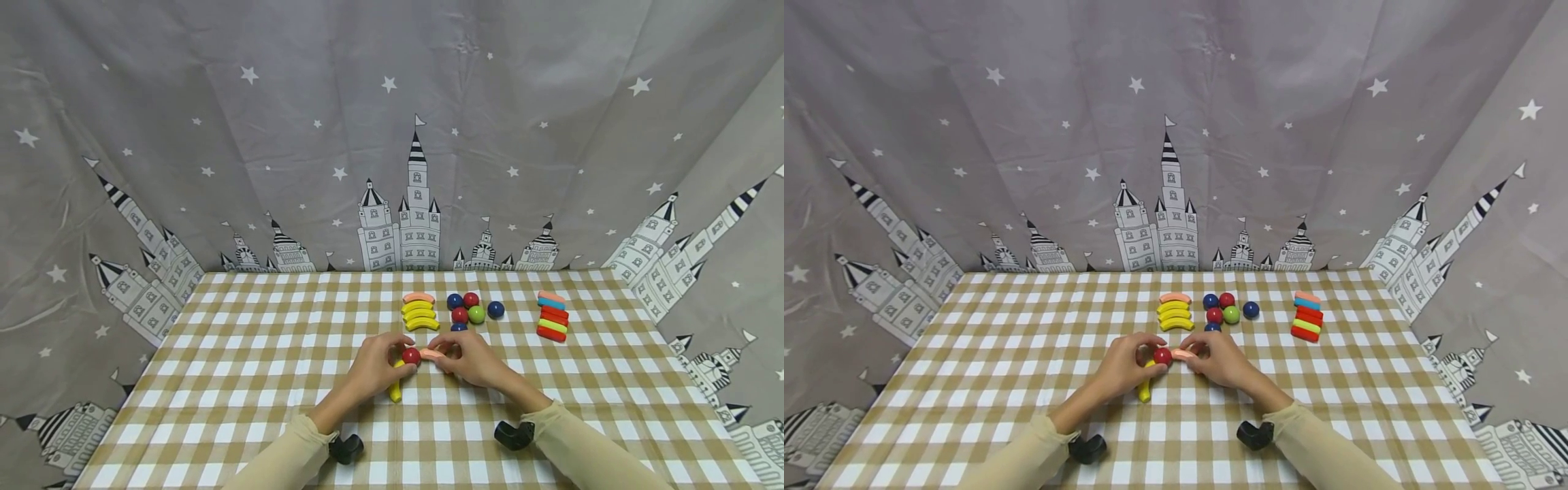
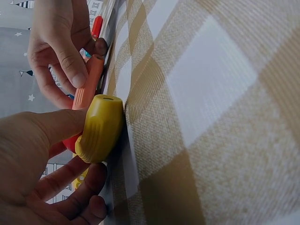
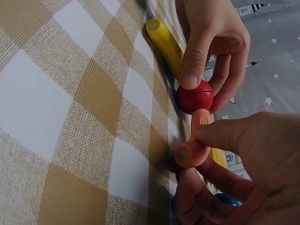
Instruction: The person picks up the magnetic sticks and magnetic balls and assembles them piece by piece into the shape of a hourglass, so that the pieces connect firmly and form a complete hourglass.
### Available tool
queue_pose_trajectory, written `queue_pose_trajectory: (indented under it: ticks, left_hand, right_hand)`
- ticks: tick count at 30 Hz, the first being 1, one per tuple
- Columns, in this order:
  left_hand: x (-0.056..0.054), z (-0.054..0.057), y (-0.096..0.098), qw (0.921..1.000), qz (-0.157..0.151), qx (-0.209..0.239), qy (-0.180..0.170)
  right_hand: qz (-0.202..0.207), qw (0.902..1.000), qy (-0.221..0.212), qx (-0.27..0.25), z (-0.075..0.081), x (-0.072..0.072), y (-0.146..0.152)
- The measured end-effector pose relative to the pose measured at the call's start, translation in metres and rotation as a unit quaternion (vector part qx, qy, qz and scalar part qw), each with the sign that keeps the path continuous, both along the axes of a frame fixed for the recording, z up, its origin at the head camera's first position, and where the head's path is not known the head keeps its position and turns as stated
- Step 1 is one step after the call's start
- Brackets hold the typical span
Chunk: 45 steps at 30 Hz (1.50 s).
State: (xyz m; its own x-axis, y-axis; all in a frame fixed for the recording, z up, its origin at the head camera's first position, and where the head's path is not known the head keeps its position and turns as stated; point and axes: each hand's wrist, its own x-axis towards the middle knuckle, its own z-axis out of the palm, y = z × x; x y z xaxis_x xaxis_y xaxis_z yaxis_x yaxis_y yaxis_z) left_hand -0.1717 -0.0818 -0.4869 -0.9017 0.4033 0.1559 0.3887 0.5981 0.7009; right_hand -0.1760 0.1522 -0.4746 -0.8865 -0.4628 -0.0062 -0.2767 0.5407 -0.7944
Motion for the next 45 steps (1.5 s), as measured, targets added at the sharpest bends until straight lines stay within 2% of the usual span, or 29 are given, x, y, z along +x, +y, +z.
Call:
queue_pose_trajectory:
  ticks: [5,14,19,23,30,38,45]
  left_hand:
    - [0.000,0.001,0.000,0.9997,-0.003,0.005,-0.023]
    - [0.001,0.001,-0.001,0.9994,-0.002,0.002,-0.034]
    - [0.000,-0.001,-0.001,0.9996,-0.004,0.007,-0.025]
    - [0.000,-0.002,-0.001,0.9998,-0.009,0.013,-0.009]
    - [-0.001,-0.003,0.000,0.9998,-0.010,0.016,-0.004]
    - [0.000,0.000,0.000,0.9999,-0.006,0.002,-0.016]
    - [0.002,0.001,0.002,0.9996,-0.012,-0.012,-0.022]
  right_hand:
    - [-0.004,1.0000,0.002,0.003,-0.001,0.001,0.000]
    - [-0.002,0.9995,-0.003,0.031,0.003,0.005,0.003]
    - [0.019,0.9994,-0.010,0.029,0.005,0.009,0.009]
    - [0.036,0.9989,0.004,0.029,0.006,0.013,0.015]
    - [0.033,0.9991,0.012,0.022,0.007,0.019,0.026]
    - [-0.017,0.9968,0.078,-0.004,0.006,0.016,0.039]
    - [-0.081,0.9933,0.083,0.000,0.000,0.007,0.046]
